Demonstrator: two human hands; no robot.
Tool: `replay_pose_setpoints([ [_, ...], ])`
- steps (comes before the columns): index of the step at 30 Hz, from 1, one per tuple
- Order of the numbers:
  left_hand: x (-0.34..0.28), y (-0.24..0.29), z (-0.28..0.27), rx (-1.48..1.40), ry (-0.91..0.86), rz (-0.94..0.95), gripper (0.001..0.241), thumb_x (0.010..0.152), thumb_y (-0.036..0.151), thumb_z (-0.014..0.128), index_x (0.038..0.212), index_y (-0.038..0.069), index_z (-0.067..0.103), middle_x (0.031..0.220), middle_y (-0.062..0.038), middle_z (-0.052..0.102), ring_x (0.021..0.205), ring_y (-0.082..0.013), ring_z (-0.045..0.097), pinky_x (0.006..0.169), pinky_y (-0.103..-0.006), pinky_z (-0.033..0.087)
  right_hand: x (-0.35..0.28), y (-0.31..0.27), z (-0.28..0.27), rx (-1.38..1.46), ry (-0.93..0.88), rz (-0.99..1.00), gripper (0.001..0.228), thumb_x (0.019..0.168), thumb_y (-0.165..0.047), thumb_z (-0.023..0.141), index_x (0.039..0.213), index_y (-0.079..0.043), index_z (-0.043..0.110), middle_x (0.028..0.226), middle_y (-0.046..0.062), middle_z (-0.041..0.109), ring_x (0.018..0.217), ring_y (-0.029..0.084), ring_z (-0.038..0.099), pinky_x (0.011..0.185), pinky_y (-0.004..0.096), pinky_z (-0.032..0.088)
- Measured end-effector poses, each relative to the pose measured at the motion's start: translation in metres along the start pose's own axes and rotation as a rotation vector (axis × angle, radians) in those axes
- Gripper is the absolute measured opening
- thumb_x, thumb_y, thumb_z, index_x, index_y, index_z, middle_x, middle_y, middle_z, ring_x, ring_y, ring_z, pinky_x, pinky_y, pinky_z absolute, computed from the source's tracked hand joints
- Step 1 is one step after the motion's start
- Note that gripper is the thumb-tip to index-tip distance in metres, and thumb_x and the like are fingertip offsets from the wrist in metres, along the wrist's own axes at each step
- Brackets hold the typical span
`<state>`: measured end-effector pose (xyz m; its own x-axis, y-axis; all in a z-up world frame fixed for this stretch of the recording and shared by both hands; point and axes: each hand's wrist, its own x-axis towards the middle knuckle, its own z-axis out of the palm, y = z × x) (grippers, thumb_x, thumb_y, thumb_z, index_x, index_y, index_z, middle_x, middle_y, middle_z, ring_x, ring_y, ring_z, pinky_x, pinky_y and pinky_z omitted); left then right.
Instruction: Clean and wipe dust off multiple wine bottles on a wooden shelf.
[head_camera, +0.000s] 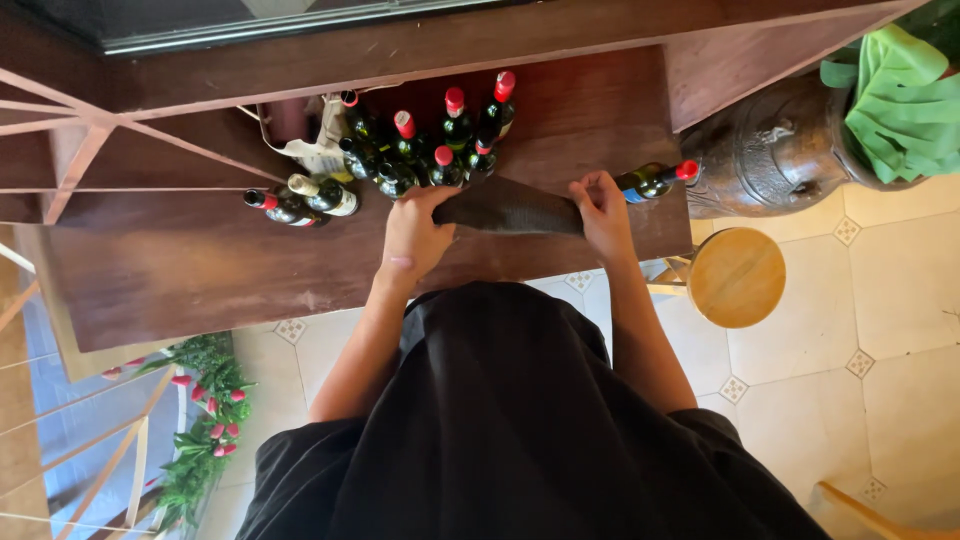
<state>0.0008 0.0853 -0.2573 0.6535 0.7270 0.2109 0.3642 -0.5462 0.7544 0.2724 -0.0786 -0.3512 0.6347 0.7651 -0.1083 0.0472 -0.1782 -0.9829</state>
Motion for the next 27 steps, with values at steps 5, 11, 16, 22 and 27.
replay_pose_setpoints([
  [5, -0.007, -0.033, 0.019, 0.09, -0.144, 0.029, 0.042, 0.065, 0.003, 0.077, 0.107, 0.009, 0.075, 0.106, -0.011, 0.074, 0.104, -0.0348, 0.065, 0.095, -0.044, 0.051, -0.025, -0.071, 0.002, 0.402, -0.251, 0.143, 0.013, 0.101, -0.009, 0.067, 0.112, -0.011, 0.06, 0.084, -0.006, 0.056, 0.074, 0.002, 0.05, 0.063, 0.02, 0.038],
  [11, -0.002, 0.034, -0.004, 0.023, -0.111, 0.219, 0.073, 0.052, 0.017, 0.09, 0.118, 0.004, 0.064, 0.112, -0.018, 0.063, 0.108, -0.0424, 0.061, 0.091, -0.0518, 0.044, -0.038, -0.09, 0.02, 0.682, -0.4, 0.197, 0.012, 0.103, -0.003, 0.06, 0.114, -0.004, 0.066, 0.106, 0.003, 0.068, 0.098, 0.011, 0.066, 0.087, 0.026, 0.054],
  [16, 0.003, 0.07, -0.006, -0.384, -0.189, 0.155, 0.063, 0.057, 0.025, 0.098, 0.1, 0.003, 0.058, 0.097, -0.012, 0.06, 0.089, -0.0299, 0.066, 0.081, -0.0374, 0.055, -0.048, -0.112, 0.037, 0.514, -0.393, 0.207, 0.018, 0.099, -0.002, 0.061, 0.115, -0.003, 0.07, 0.106, 0.004, 0.068, 0.093, 0.012, 0.067, 0.081, 0.029, 0.058],
  [22, 0.012, 0.067, 0.0, -0.371, 0.074, 0.286, 0.024, 0.074, 0.002, 0.081, 0.091, 0.003, 0.065, 0.108, -0.012, 0.07, 0.098, -0.0282, 0.071, 0.083, -0.035, 0.057, -0.052, -0.135, 0.037, 0.135, -0.239, -0.096, 0.021, 0.093, 0.007, 0.068, 0.114, 0.001, 0.07, 0.104, 0.005, 0.068, 0.09, 0.012, 0.073, 0.081, 0.027, 0.06],
  [27, 0.02, 0.075, 0.002, -0.339, -0.124, 0.062, 0.019, 0.09, 0.002, 0.07, 0.106, 0.004, 0.059, 0.093, -0.014, 0.071, 0.086, -0.032, 0.073, 0.074, -0.0392, 0.058, -0.051, -0.119, 0.036, 0.013, 0.019, -0.348, 0.011, 0.096, 0.008, 0.071, 0.105, 0.002, 0.069, 0.099, 0.006, 0.068, 0.086, 0.011, 0.07, 0.076, 0.023, 0.056],
])
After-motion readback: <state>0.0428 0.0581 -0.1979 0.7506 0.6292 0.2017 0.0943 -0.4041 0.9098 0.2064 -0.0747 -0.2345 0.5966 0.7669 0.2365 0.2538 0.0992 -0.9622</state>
